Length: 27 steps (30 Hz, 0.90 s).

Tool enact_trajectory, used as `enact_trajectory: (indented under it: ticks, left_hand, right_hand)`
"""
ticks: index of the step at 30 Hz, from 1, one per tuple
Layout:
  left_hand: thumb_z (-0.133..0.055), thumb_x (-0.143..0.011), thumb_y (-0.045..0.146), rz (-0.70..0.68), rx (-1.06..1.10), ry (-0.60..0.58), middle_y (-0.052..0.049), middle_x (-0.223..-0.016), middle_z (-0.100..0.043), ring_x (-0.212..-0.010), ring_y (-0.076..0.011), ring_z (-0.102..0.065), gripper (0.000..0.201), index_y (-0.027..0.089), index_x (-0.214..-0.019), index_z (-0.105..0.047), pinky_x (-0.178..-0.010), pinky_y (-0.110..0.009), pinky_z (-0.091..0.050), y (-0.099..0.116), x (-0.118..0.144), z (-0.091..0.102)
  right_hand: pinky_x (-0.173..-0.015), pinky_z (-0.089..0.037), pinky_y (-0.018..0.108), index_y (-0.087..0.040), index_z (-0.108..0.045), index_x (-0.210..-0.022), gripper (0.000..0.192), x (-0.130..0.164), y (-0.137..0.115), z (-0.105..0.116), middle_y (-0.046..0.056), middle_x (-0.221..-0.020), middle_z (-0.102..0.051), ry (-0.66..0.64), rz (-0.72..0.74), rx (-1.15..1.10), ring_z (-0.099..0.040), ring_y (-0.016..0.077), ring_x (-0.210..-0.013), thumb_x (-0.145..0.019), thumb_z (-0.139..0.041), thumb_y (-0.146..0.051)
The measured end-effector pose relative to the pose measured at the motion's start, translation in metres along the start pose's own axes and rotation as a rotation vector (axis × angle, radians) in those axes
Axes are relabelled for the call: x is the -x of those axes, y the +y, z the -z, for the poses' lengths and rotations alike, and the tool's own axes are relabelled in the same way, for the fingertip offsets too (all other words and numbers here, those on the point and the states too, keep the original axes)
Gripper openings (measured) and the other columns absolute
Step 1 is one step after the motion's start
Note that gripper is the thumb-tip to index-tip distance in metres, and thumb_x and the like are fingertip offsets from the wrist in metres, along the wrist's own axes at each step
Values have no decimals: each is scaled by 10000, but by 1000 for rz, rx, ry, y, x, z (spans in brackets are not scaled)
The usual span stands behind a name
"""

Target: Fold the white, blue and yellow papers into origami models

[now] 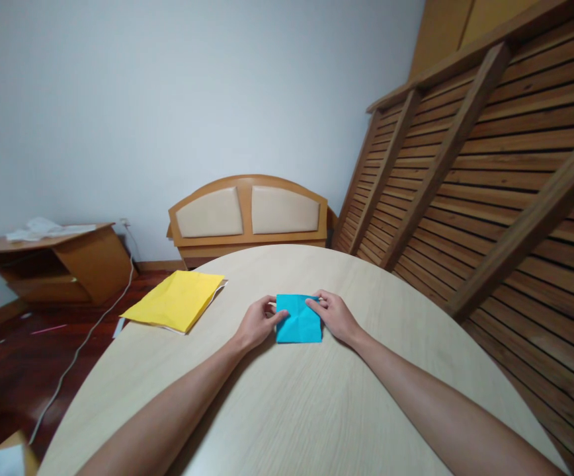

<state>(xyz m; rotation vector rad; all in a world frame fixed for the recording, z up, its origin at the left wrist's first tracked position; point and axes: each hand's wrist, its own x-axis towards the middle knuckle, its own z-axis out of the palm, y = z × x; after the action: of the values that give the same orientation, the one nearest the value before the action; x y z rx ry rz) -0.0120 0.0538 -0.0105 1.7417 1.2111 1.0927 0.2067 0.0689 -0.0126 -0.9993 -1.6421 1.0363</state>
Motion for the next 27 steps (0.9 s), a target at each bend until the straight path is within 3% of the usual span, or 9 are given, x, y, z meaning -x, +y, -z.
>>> enact_trajectory:
  ticks: [2,7,13,17,20,22,27]
  left_hand:
    - [-685,-780,471,-22,-9,-29,-48,-835,-693,-733,-173,-630,431,138,-1049,-630,-632,-254,-474,-1,0,-1]
    - [-602,-848,405,-47,-186,82,-57,-831,-707,-756,-192,-634,272,145,-883,-674,-659,-273,-462,-2,-4,2]
    - [-477,-951,355,-31,-401,185,-63,-898,-736,-760,-202,-648,275,180,-973,-688,-668,-284,-434,-2,-3,9]
    - [-461,-966,375,-59,-502,119,-67,-912,-747,-765,-211,-656,304,195,-975,-706,-659,-285,-420,1,0,14]
    - [-465,-964,386,-142,-512,39,-64,-907,-751,-765,-208,-655,314,200,-965,-719,-682,-286,-426,5,2,12]
    - [-474,-960,394,-186,-500,-20,-59,-909,-754,-755,-200,-651,315,207,-972,-728,-689,-281,-429,8,4,8]
    - [-489,-949,452,-181,-482,-81,-52,-814,-737,-690,-179,-627,361,193,-949,-739,-641,-261,-406,11,6,0]
  right_hand:
    - [-484,-329,241,-174,-582,-808,477,-1,2,2,-19,-603,-588,12,9,-7,-495,126,-515,-796,-632,-648]
    - [-532,-363,256,-166,-592,-816,475,-4,0,2,0,-629,-623,10,6,13,-535,141,-554,-809,-610,-641]
    - [-576,-411,259,-171,-604,-788,317,3,-2,-1,11,-676,-660,-64,5,140,-587,155,-612,-826,-636,-484]
    - [-581,-421,250,-171,-657,-845,220,9,-4,-4,-4,-676,-637,-86,47,258,-575,148,-627,-835,-646,-391]
    - [-589,-444,256,-162,-636,-1113,385,9,-7,-7,8,-723,-660,-88,2,169,-605,166,-673,-843,-654,-435]
    - [-613,-462,268,-150,-613,-1190,471,8,-10,-9,33,-779,-689,-113,-13,99,-626,180,-717,-842,-655,-464]
    - [-586,-437,263,-138,-690,-912,387,6,-10,-11,53,-770,-693,-115,-2,71,-613,179,-697,-825,-655,-514]
